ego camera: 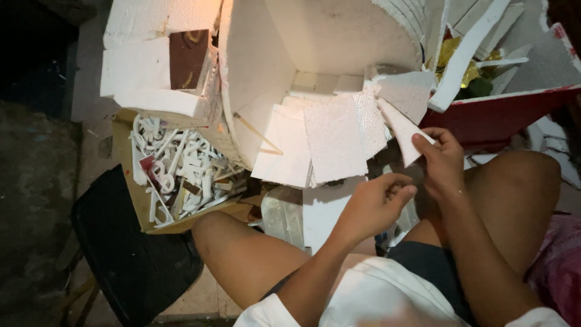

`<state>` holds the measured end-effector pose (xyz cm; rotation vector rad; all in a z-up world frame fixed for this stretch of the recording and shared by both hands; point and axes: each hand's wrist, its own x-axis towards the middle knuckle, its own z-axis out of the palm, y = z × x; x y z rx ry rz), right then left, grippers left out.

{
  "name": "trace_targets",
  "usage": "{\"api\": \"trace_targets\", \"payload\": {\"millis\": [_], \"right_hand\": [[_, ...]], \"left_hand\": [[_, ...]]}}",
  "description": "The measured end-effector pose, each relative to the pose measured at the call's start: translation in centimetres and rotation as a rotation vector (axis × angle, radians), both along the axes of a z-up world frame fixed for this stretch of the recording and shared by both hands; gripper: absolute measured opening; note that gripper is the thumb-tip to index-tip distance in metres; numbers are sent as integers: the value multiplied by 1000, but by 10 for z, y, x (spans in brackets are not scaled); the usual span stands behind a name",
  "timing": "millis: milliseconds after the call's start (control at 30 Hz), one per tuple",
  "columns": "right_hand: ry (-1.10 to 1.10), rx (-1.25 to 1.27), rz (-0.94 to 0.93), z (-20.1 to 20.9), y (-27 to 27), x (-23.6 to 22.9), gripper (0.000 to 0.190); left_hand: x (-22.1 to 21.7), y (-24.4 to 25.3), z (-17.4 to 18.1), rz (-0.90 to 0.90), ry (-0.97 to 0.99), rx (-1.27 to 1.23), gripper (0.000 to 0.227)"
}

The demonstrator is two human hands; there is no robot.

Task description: Cutting, fitting, and bonding styrofoam sections to build a larger structure using scissors and a candle flame.

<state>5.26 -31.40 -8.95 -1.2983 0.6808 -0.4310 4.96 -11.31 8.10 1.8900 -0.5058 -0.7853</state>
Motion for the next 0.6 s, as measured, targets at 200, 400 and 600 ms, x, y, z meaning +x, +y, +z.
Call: {"api": "trace_targets", "payload": {"millis": [200, 400, 600], "right_hand": [[16, 64, 87, 31, -4, -45, 24], [-194, 443, 83, 30, -1, -83, 21], [-56, 367, 201, 3, 21, -97, 38]], "left_hand": [[-4, -17, -45, 161, 294, -92, 79], [-19, -21, -49, 159, 286, -383, 59], [-20, -8, -47, 271, 341, -236, 40]]}}
